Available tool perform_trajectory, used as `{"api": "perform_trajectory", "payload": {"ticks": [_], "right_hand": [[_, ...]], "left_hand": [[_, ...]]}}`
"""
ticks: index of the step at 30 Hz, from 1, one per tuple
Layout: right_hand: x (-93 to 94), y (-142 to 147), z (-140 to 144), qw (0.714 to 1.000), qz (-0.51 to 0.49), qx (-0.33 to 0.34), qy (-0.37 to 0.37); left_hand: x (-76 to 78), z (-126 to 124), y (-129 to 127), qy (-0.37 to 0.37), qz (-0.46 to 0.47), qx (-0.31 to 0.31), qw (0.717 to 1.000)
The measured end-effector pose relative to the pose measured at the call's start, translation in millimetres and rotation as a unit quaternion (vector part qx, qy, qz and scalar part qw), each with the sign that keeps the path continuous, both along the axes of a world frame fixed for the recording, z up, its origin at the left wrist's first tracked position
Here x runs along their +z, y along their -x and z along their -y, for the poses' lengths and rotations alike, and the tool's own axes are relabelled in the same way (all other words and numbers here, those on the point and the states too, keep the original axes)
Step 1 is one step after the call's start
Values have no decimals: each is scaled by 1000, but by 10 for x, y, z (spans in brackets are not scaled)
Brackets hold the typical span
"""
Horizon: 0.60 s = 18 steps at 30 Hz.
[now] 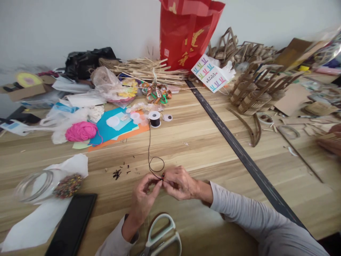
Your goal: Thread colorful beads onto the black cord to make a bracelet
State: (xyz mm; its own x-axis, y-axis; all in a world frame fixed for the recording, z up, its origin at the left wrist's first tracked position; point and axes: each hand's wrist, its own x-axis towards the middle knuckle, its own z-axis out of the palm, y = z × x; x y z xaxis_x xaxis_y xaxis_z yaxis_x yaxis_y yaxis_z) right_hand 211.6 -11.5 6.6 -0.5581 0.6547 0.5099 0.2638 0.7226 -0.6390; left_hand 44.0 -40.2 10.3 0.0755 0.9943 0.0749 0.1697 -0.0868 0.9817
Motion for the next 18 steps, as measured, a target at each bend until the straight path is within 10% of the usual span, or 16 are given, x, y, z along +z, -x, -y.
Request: {"api": "perform_trajectory", "payload": {"ticks": [18], "right_hand": [[-30, -2, 15, 1000, 21, -17, -11]], "left_hand": [[54, 13, -11, 19, 16, 18, 1000]]}}
